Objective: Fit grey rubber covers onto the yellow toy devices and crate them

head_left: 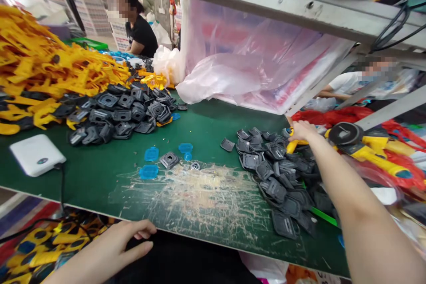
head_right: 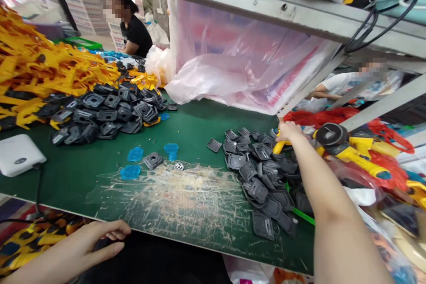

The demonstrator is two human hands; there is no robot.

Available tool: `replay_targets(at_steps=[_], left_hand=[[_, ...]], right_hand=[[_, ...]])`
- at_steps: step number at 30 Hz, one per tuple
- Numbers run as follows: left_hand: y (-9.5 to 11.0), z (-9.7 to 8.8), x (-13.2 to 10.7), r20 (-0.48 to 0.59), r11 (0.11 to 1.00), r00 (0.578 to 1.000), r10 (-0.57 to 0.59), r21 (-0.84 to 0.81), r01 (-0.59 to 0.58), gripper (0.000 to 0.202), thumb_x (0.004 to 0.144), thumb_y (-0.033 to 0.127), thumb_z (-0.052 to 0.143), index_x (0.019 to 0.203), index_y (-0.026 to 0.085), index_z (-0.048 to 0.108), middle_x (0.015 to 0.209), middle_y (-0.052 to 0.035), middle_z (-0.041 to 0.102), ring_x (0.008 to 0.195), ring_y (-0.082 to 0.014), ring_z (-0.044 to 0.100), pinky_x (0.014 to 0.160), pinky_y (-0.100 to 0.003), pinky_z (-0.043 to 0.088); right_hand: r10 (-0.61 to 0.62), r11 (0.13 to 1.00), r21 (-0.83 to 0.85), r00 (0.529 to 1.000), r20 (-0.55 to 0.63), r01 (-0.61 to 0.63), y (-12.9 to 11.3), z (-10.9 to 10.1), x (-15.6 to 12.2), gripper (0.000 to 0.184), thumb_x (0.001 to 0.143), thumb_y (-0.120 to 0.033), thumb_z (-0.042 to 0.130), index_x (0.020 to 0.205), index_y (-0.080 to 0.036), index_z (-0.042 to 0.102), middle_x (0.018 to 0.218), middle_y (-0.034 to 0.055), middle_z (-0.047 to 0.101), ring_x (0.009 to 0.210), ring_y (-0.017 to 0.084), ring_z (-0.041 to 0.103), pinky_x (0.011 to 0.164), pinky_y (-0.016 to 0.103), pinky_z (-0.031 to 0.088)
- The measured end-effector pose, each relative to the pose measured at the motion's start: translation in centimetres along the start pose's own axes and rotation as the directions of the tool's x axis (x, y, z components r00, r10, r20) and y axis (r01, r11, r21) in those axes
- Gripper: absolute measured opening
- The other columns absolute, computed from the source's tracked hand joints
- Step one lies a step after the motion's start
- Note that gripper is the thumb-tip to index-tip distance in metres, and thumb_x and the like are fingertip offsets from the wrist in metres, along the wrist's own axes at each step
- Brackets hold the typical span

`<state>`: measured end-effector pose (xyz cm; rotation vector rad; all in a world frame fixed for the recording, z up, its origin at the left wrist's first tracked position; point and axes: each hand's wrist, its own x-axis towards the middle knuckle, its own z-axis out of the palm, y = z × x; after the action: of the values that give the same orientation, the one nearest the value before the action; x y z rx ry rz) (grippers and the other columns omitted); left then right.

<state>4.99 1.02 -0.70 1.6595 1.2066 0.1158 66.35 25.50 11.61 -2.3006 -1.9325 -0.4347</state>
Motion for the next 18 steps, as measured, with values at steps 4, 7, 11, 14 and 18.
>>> replay_targets(at_steps=[4, 7, 11, 14, 18], left_hand=[[1.7, -0.9, 0.1, 0.015, 0.998, 0.999, 0.042, -0.043, -0.041, 0.032, 0.095, 0.053, 0.059, 0.115, 0.03, 0.071, 0.116, -0.0019, 0.068, 0.109, -0.025, 0.063, 0.096, -0.029, 0.046], [3.4, -1.6, 1.1, 0.045, 0.99, 0.99, 0.136, -0.048, -0.134, 0.031, 0.097, 0.05, 0.058, 0.116, 0.029, 0.07, 0.111, -0.0013, 0.07, 0.1, -0.022, 0.065, 0.088, -0.027, 0.049], [5.7, -1.0, 3.7, 0.019, 0.946, 0.95, 0.311, -0.098, -0.308, 0.026, 0.096, 0.044, 0.062, 0.114, 0.027, 0.071, 0.11, -0.003, 0.07, 0.101, -0.0229, 0.066, 0.09, -0.029, 0.05], [8.4, 1.6, 7.2, 0.016, 0.855, 0.89, 0.456, -0.288, -0.432, 0.044, 0.095, 0.045, 0.063, 0.133, 0.025, 0.061, 0.124, -0.0101, 0.066, 0.113, -0.0268, 0.064, 0.098, -0.035, 0.05], [13.3, 6.7, 13.4, -0.138, 0.812, 0.908, 0.396, -0.409, -0.416, 0.105, 0.079, 0.059, 0.079, 0.16, 0.019, 0.025, 0.135, -0.0215, 0.057, 0.121, -0.0375, 0.059, 0.102, -0.048, 0.048]], right_hand=[[-0.07, 0.984, -0.159, 0.996, 0.056, 0.078, 0.9, -2.1, -2.4, 0.065, 0.068, -0.018, 0.096, 0.124, -0.006, 0.065, 0.114, 0.024, 0.058, 0.114, 0.033, 0.052, 0.079, 0.039, 0.037], [-0.198, 0.964, -0.204, 0.974, -0.112, 0.173, 0.5, -4.8, -5.5, 0.071, 0.075, -0.023, 0.094, 0.136, -0.008, 0.06, 0.118, 0.024, 0.057, 0.112, 0.033, 0.053, 0.083, 0.038, 0.041], [-0.332, 0.927, 0.043, 0.866, -0.374, 0.374, -2.2, -6.9, -10.1, 0.071, 0.071, -0.017, 0.094, 0.134, -0.01, 0.061, 0.12, 0.0195, 0.059, 0.114, 0.031, 0.055, 0.098, 0.036, 0.044], [-0.346, 0.79, 0.423, 0.893, -0.29, 0.443, -6.4, -5.8, -13.4, 0.065, 0.076, -0.034, 0.086, 0.133, -0.019, 0.059, 0.124, 0.011, 0.06, 0.11, 0.027, 0.06, 0.091, 0.033, 0.05], [-0.406, 0.731, 0.6, 0.914, 0.001, 0.324, -12.6, -2.2, -16.9, 0.059, 0.078, -0.053, 0.072, 0.125, -0.019, 0.061, 0.121, 0.0091, 0.062, 0.106, 0.03, 0.062, 0.09, 0.043, 0.053]])
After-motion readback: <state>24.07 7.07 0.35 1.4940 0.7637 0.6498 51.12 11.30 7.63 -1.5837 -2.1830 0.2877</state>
